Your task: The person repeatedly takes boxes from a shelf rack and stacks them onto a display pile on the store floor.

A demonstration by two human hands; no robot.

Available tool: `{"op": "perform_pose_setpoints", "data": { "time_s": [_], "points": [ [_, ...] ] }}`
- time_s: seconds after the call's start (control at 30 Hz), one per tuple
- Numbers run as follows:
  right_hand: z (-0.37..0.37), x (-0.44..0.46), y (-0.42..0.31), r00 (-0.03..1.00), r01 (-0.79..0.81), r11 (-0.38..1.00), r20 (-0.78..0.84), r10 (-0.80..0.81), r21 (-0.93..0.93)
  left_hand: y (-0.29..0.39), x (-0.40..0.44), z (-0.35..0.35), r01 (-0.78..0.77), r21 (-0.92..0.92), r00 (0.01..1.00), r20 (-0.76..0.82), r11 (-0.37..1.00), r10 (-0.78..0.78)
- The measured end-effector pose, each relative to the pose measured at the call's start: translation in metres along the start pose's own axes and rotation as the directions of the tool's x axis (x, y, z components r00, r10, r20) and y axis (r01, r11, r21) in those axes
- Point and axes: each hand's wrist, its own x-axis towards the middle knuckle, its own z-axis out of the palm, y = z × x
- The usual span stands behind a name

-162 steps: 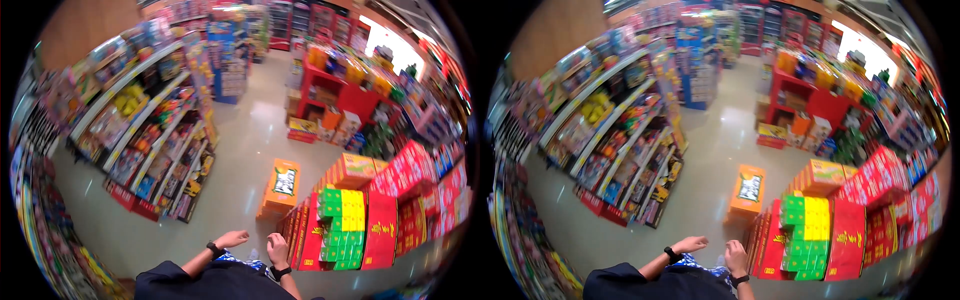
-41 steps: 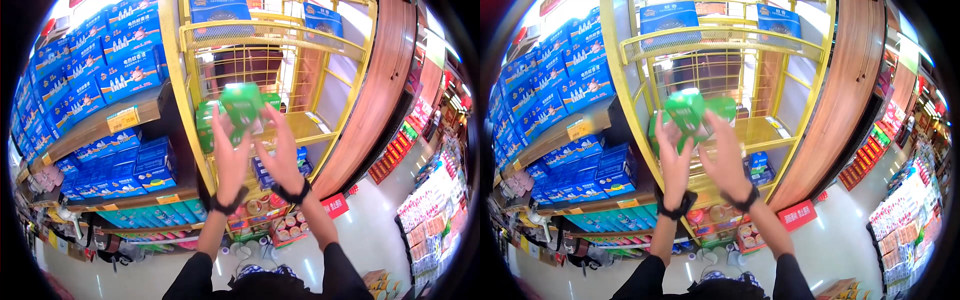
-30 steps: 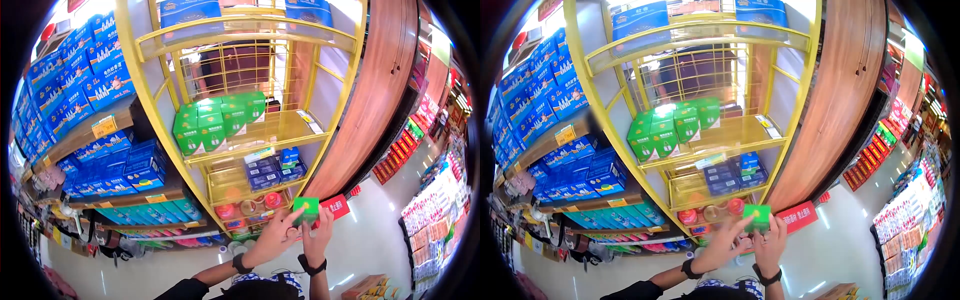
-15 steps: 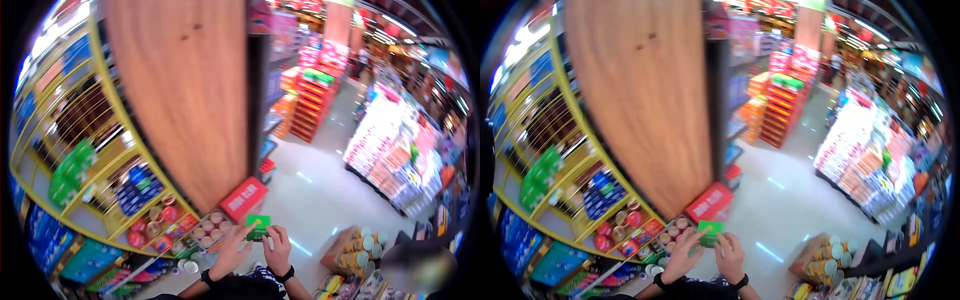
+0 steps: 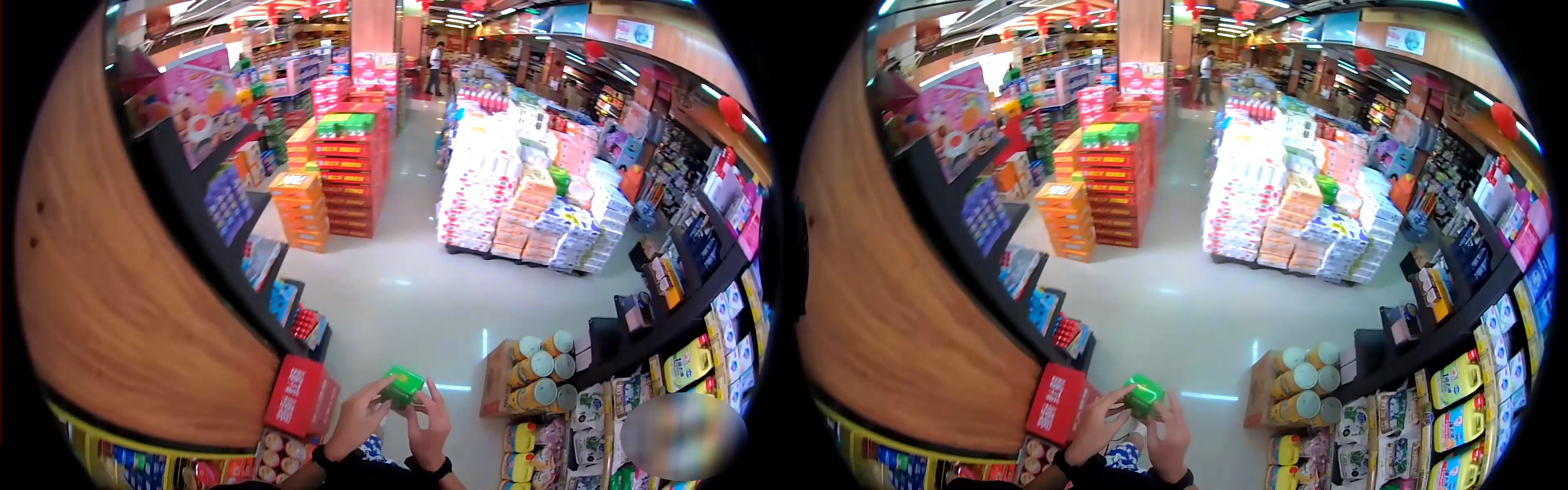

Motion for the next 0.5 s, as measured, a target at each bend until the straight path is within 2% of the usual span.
{"op": "perform_pose_setpoints", "data": {
  "time_s": [0.03, 0.13, 0.27, 0.3, 0.4, 0.5],
  "points": [
    [0.005, 0.014, 0.011, 1.0, 0.003, 0.998, -0.007, -0.004, -0.069, -0.003, 0.023, -0.001, 0.002, -0.007, 1.0, 0.031, 1.0, -0.002],
    [0.021, 0.066, 0.026, 0.99, -0.14, 0.99, 0.009, 0.14, 0.005, -0.008, 0.087, -0.01, 0.025, -0.047, 0.994, 0.105, 0.999, -0.02],
    [0.039, 0.148, 0.042, 0.989, -0.084, 0.991, 0.111, 0.095, -0.102, -0.015, 0.166, -0.031, 0.003, -0.092, 0.992, 0.122, 0.996, 0.008],
    [0.048, 0.164, 0.053, 0.991, -0.016, 0.987, 0.131, 0.037, -0.161, -0.017, 0.186, -0.036, -0.003, -0.09, 0.993, 0.116, 0.996, 0.014],
    [0.074, 0.211, 0.066, 0.981, -0.012, 0.977, 0.187, 0.053, -0.214, -0.017, 0.239, -0.05, 0.038, -0.085, 0.992, 0.124, 0.996, -0.027],
    [0.102, 0.251, 0.076, 0.977, -0.06, 0.991, 0.196, 0.082, -0.116, -0.024, 0.279, -0.067, 0.056, -0.088, 0.995, 0.087, 0.995, -0.049]
  ]
}}
